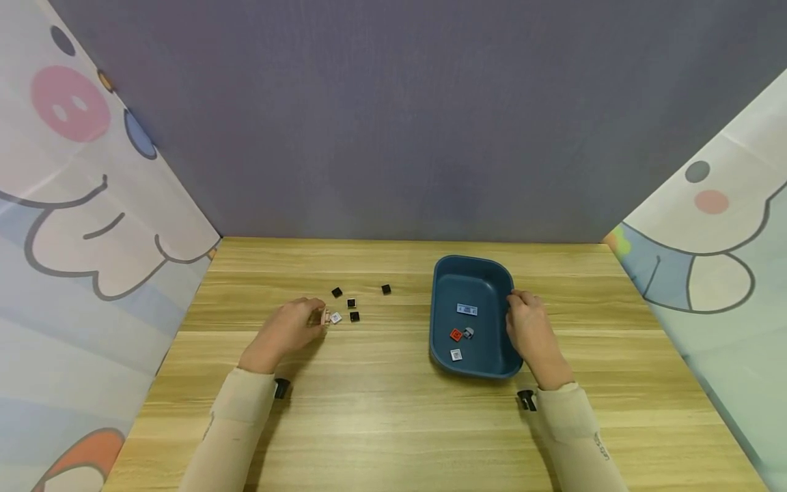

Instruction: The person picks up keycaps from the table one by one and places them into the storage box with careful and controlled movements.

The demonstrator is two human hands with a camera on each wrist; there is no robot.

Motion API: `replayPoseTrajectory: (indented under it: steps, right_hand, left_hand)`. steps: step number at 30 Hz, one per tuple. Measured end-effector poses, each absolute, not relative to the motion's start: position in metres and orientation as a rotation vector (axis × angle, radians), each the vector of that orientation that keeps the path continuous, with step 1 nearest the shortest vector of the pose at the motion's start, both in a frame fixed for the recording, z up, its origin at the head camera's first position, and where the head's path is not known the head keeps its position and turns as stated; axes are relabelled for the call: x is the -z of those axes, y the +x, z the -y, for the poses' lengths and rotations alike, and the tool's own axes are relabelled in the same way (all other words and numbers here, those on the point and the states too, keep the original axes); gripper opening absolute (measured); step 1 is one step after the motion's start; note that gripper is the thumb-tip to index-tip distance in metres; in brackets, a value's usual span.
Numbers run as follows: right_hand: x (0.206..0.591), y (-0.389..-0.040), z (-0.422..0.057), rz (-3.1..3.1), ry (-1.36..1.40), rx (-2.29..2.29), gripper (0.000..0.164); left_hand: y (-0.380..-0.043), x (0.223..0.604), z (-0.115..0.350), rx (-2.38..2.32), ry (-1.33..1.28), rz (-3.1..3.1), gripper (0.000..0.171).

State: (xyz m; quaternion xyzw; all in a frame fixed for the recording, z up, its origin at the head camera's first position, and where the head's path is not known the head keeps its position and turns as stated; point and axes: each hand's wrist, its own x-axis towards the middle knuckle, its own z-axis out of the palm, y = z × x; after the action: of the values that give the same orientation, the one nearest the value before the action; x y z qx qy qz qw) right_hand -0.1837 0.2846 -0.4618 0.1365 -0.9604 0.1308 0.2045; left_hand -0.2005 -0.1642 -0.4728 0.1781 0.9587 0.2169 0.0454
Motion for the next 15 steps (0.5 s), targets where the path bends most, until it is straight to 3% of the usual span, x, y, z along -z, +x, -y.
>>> replayPoseTrajectory:
  steps: [11,15]
  right_hand:
    - [0.4614,-0.1844,-0.2842,2.708,0.347,-0.367,0.018]
    - [0.4613,-0.184,-0.2843,2.696,0.356,-0.372,0.017]
  left_hand:
    - [-0.2064,0.475,0.1638,-0.657,0.579,-2.909,0.03]
    - [-0.2071,0.4749,0.1643,-0.653,0.578,-2.904,0.033]
